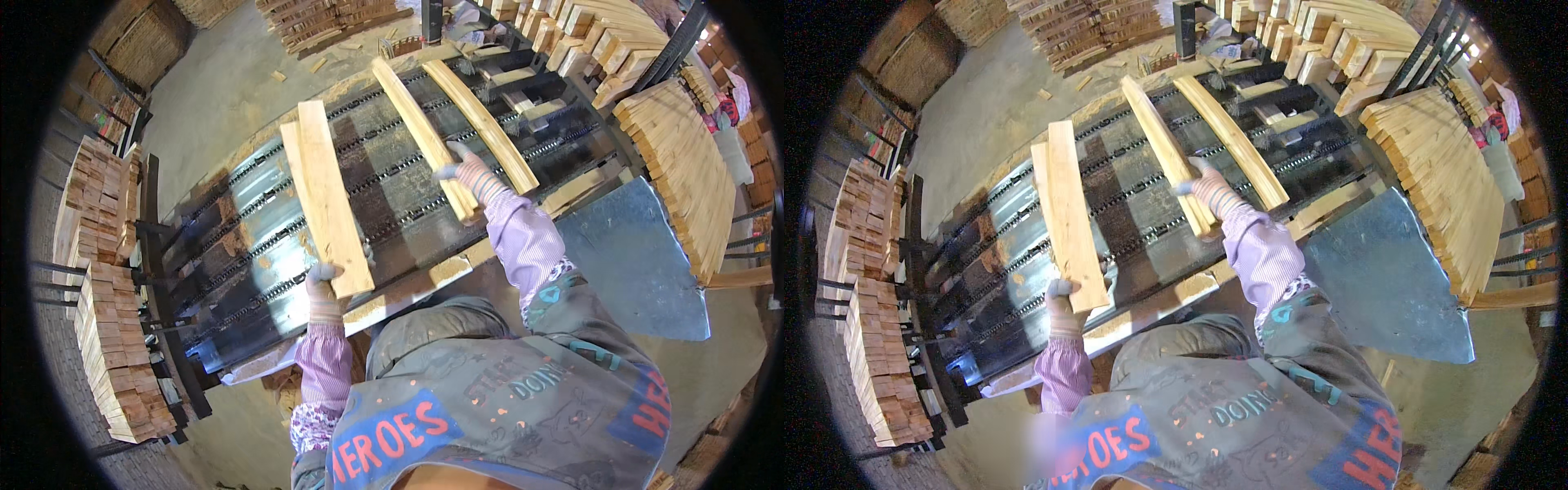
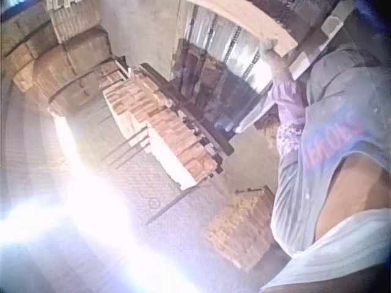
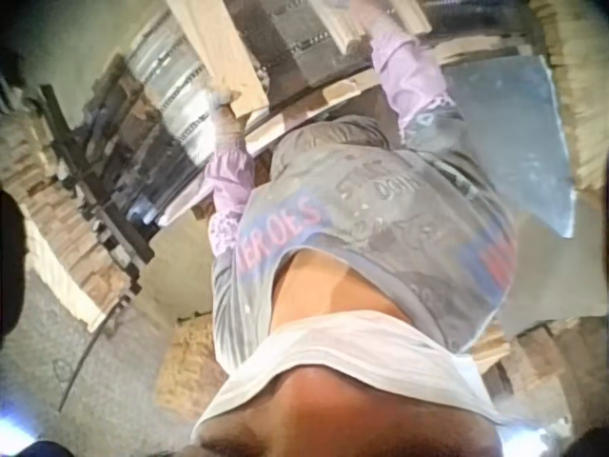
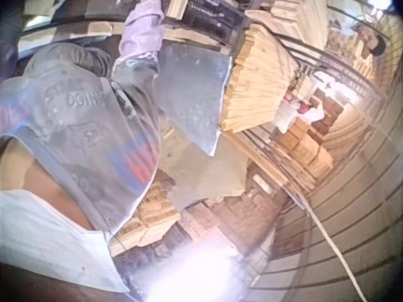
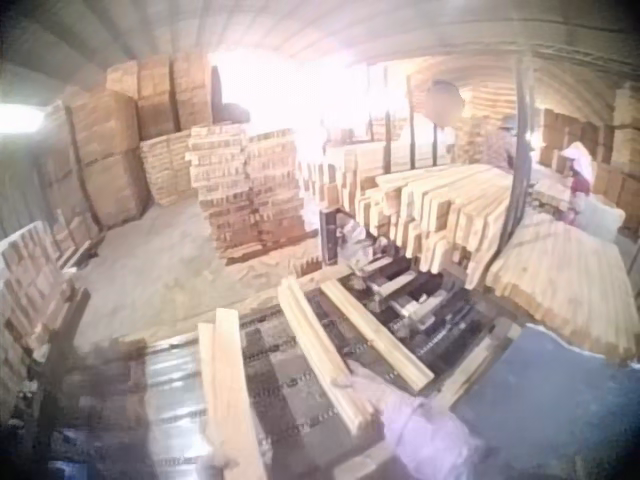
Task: The person picks up wooden planks from a conveyor belt and stacks them on a nearby pile. The person handles the planks one at a time, placing them in a neat stack.
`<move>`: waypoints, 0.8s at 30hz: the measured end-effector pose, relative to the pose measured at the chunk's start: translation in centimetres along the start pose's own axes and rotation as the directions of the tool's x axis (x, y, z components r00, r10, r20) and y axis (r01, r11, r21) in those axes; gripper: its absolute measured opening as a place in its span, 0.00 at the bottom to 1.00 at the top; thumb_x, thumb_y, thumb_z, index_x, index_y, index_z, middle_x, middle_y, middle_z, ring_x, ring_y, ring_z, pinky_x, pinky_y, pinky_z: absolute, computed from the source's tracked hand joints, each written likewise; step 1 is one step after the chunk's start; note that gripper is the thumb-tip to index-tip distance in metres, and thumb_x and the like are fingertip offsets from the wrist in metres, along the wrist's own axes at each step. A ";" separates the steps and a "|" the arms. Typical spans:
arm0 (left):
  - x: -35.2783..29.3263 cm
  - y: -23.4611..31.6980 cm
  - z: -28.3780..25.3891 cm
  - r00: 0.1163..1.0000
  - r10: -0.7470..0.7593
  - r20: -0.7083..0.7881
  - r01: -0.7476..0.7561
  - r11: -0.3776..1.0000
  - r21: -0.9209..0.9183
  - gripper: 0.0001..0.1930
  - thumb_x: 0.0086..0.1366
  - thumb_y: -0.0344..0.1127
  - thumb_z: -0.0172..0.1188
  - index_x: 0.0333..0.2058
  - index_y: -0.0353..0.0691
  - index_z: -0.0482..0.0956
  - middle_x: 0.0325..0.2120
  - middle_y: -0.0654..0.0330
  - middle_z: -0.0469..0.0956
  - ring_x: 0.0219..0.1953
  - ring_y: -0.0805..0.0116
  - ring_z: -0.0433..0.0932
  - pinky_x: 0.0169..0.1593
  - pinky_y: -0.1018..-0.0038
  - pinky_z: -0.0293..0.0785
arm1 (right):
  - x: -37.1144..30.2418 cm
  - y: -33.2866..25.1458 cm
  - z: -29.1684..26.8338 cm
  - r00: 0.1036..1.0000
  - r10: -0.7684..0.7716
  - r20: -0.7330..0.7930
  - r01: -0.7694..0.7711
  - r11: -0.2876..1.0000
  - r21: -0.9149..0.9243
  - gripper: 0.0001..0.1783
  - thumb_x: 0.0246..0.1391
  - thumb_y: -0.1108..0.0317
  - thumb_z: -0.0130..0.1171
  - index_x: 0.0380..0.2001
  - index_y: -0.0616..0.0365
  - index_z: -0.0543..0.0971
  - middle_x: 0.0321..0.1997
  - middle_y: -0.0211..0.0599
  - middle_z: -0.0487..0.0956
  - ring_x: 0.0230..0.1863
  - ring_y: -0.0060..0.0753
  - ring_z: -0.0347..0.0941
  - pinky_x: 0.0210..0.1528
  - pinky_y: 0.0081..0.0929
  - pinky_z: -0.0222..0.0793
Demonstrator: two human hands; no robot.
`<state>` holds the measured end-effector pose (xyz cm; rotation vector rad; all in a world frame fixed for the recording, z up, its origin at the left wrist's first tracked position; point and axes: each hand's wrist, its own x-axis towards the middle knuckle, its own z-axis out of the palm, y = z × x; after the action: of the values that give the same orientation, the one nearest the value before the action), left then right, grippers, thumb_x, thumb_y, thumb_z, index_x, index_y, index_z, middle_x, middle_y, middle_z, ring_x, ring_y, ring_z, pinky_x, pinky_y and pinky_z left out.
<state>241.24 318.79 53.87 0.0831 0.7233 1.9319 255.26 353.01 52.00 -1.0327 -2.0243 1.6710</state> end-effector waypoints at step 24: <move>1.1 -7.4 0.1 0.987 0.061 -0.147 0.011 0.896 0.444 0.41 0.60 0.33 0.76 0.68 0.41 0.63 0.53 0.54 0.78 0.49 0.59 0.82 0.51 0.62 0.83 | -6.8 -0.2 11.9 0.905 0.049 0.423 -0.197 0.929 0.315 0.58 0.47 0.68 0.79 0.77 0.59 0.57 0.63 0.47 0.77 0.63 0.38 0.74 0.65 0.35 0.71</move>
<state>246.67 321.92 49.86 0.2247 1.2690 1.7764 252.17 339.73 50.39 -0.7444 -1.8037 2.3789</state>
